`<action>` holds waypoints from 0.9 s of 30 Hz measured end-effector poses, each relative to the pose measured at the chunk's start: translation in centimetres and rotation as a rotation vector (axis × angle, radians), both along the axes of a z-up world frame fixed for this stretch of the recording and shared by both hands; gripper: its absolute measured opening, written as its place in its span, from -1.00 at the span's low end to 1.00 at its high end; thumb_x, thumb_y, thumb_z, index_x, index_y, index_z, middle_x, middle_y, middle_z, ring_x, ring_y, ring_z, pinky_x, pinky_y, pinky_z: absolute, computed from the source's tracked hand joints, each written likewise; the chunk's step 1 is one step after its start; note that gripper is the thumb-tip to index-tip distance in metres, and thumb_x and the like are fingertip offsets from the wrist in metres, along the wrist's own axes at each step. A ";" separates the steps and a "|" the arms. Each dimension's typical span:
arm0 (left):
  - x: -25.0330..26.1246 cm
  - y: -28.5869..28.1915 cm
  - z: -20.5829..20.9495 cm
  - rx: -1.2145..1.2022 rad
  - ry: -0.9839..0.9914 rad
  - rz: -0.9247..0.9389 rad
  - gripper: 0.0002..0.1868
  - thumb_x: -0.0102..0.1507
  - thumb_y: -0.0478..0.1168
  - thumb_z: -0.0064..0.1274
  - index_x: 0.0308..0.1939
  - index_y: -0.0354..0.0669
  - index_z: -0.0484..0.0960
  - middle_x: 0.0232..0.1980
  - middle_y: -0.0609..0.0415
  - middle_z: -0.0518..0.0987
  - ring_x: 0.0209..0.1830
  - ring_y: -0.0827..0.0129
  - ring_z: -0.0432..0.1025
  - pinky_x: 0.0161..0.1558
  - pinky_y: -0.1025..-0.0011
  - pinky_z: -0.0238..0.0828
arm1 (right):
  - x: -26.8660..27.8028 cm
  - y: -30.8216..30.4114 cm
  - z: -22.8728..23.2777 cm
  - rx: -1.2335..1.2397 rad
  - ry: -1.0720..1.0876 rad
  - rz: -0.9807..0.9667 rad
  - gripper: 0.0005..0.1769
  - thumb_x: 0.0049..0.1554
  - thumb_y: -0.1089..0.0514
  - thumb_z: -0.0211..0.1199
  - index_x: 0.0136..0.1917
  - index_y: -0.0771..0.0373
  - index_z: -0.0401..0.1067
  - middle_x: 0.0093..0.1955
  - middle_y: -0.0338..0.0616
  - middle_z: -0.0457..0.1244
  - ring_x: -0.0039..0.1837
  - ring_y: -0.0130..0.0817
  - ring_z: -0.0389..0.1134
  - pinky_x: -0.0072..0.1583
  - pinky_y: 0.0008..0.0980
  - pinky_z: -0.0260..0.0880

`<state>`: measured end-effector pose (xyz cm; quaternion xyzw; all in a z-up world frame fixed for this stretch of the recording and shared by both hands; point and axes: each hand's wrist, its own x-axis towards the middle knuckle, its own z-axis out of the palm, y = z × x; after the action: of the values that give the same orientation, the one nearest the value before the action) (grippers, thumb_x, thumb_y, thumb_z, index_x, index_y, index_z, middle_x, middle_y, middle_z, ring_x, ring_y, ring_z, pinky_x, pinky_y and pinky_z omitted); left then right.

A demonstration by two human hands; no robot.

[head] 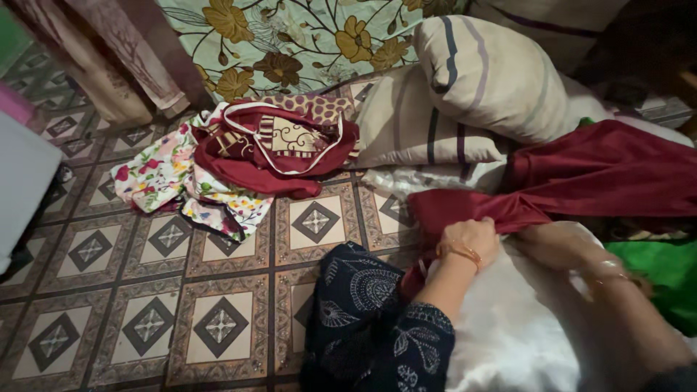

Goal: The person folds a maroon pillowcase and a maroon patterned cloth, then places a pillow into a pillowcase and stacks the items together.

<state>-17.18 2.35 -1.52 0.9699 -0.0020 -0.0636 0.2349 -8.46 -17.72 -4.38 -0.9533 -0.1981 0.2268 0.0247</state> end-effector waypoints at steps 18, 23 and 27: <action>8.6 -8.8 -2.0 0.140 0.050 -0.134 -0.64 0.36 -0.23 -0.07 0.24 -0.07 0.58 0.31 -0.13 0.54 0.21 -0.02 0.53 0.00 0.03 0.62 | -3.0 -0.6 2.0 0.037 -0.065 -0.769 -0.16 -0.11 -0.50 0.43 0.09 0.26 0.61 0.13 0.20 0.38 0.20 0.11 0.42 0.21 -0.07 0.42; 9.5 -7.4 0.4 0.215 0.100 -0.202 -0.62 0.17 -0.22 0.19 0.08 -0.07 0.71 0.23 -0.05 0.61 0.18 0.10 0.56 0.02 0.15 0.62 | -4.2 -2.0 0.4 0.288 -0.137 -0.602 -0.29 -0.10 -0.32 0.47 -0.12 0.45 0.62 -0.21 0.14 0.43 -0.12 -0.01 0.52 0.03 -0.15 0.47; 12.1 -6.2 -0.1 0.095 0.025 -0.148 -0.66 0.25 -0.22 0.11 0.10 -0.07 0.72 0.23 -0.09 0.62 0.20 0.02 0.55 0.03 0.07 0.61 | -4.7 -2.1 -0.7 0.521 -0.238 -0.340 -0.46 -0.02 -0.15 0.39 -0.03 0.39 0.52 -0.27 0.15 0.40 -0.20 -0.05 0.39 -0.06 -0.14 0.42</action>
<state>-5.11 -3.88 -1.62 0.9763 -0.0678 -0.0927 0.1832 -13.17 -19.77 -5.07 -0.9541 -0.0891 0.0484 0.2818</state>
